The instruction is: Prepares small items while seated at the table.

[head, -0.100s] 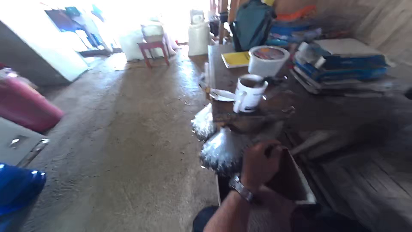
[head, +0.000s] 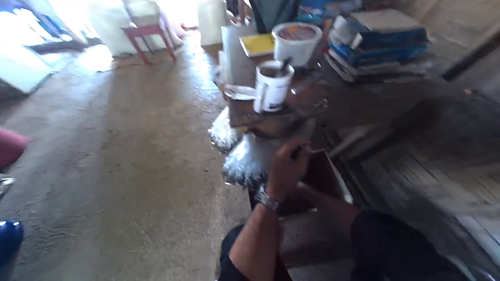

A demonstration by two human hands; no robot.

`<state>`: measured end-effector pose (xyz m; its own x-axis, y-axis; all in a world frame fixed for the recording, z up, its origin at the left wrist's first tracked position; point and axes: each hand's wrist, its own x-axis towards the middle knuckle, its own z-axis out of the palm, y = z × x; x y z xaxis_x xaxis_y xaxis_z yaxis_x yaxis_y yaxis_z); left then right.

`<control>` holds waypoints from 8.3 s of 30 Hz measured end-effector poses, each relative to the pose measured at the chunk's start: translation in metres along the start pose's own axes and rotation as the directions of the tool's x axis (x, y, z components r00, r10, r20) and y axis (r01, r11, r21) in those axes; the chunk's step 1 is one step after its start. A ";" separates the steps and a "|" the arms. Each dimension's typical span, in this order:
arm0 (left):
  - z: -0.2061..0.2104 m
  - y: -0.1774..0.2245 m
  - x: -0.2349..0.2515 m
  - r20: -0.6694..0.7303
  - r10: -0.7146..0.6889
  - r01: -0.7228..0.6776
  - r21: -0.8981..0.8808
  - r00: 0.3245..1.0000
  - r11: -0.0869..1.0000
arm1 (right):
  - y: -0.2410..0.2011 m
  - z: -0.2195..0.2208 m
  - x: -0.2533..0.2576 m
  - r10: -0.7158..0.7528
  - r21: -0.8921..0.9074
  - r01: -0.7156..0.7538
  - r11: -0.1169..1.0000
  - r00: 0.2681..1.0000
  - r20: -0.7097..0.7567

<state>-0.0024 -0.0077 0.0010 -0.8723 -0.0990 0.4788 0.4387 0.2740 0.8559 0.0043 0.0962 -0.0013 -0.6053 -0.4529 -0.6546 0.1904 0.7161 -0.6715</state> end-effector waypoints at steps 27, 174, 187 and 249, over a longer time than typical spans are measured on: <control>0.010 -0.014 0.001 0.577 -0.522 0.586 0.090 0.628 0.805 | 0.088 -0.150 -0.027 -0.708 0.354 0.799 0.486 0.598 -0.376; 0.012 0.024 0.047 0.451 -0.077 0.162 -0.154 0.889 0.975 | 0.030 -0.089 -0.003 -0.665 -0.068 0.926 0.372 0.215 -0.715; 0.022 0.005 0.042 0.570 -0.107 0.177 -0.068 0.815 0.982 | 0.034 -0.098 -0.005 -0.558 0.389 0.918 0.078 0.364 -0.746; 0.022 0.010 0.041 0.089 -0.109 0.102 0.078 0.990 0.992 | 0.054 -0.113 -0.004 -0.622 0.160 0.841 0.516 0.497 -0.605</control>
<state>-0.0388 0.0122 0.0254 -0.9306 -0.0425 0.3636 0.3294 0.3359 0.8824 -0.0707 0.1967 0.0043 -0.8867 -0.3492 0.3030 -0.2877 -0.0962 -0.9529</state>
